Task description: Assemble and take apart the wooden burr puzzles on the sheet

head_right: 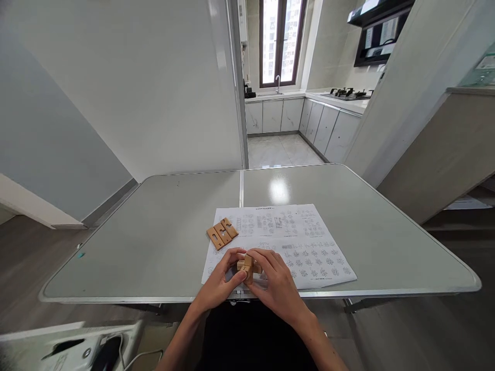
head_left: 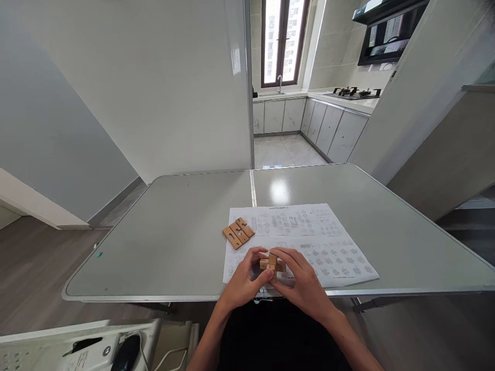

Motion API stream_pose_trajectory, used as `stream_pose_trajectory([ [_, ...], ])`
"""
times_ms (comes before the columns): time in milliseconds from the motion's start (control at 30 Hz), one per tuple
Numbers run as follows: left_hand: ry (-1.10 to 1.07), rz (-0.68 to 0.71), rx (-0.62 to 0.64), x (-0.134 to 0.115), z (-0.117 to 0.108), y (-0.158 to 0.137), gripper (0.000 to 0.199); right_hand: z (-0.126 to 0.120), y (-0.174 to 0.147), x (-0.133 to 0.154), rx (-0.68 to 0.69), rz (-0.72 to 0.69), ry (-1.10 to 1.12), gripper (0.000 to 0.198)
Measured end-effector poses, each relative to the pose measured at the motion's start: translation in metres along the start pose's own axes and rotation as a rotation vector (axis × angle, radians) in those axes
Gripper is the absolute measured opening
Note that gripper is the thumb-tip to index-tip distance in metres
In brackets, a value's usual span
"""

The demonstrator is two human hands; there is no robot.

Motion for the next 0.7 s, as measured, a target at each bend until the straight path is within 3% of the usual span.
stream_pose_trajectory([
  [367, -0.103, -0.048, -0.027, 0.015, -0.002, 0.001, 0.051, -0.003, -0.013, -0.013, 0.088, 0.104, 0.033, 0.065],
  [700, -0.083, -0.061, -0.016, 0.016, -0.003, 0.000, 0.051, -0.011, -0.009, -0.007, 0.040, 0.034, 0.050, 0.027],
])
Point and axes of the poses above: each hand's wrist, its own y-axis towards the middle knuckle, its own z-axis out of the palm, x = y × z, the point moved 9 cm from there along y, towards the middle knuckle, and after that the axes turned 1 degree about y, right-handed, at the moved point
